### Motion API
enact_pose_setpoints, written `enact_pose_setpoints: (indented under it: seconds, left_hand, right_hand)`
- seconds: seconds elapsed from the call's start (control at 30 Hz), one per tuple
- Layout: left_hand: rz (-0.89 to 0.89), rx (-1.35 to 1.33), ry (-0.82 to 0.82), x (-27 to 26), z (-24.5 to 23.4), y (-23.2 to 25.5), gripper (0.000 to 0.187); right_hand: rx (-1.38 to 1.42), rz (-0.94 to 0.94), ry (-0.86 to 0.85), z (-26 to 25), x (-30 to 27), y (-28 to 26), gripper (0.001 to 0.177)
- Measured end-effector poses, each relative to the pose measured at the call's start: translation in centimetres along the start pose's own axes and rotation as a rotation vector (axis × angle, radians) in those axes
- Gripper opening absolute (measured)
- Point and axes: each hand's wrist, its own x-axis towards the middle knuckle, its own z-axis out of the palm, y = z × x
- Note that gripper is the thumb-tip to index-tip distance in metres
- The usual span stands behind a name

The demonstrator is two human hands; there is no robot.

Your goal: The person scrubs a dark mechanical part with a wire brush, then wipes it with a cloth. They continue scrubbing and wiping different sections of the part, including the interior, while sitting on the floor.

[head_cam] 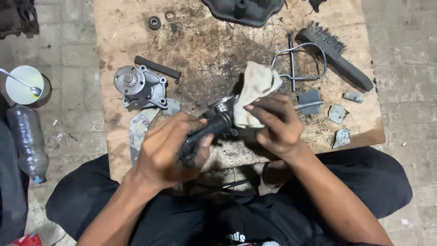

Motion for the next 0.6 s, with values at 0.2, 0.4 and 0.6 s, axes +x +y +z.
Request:
enact_pose_setpoints:
  seconds: [0.2,0.4,0.6]
  left_hand:
    - [-0.047,0.006,0.007,1.5,-1.1,1.1,0.014]
    - [-0.094,-0.024,-0.001,1.9,-1.5,1.6,0.021]
    - [-0.197,0.053,0.018,2.5,-2.2,1.1,0.014]
  right_hand:
    - [-0.208,0.036,0.005,-1.2,0.6,1.9,0.019]
    - [-0.039,0.149,0.193,-1.5,3.4,-2.4,0.03]
    - [0.14,0.274,-0.126,0.4,5.4,-6.3,0.03]
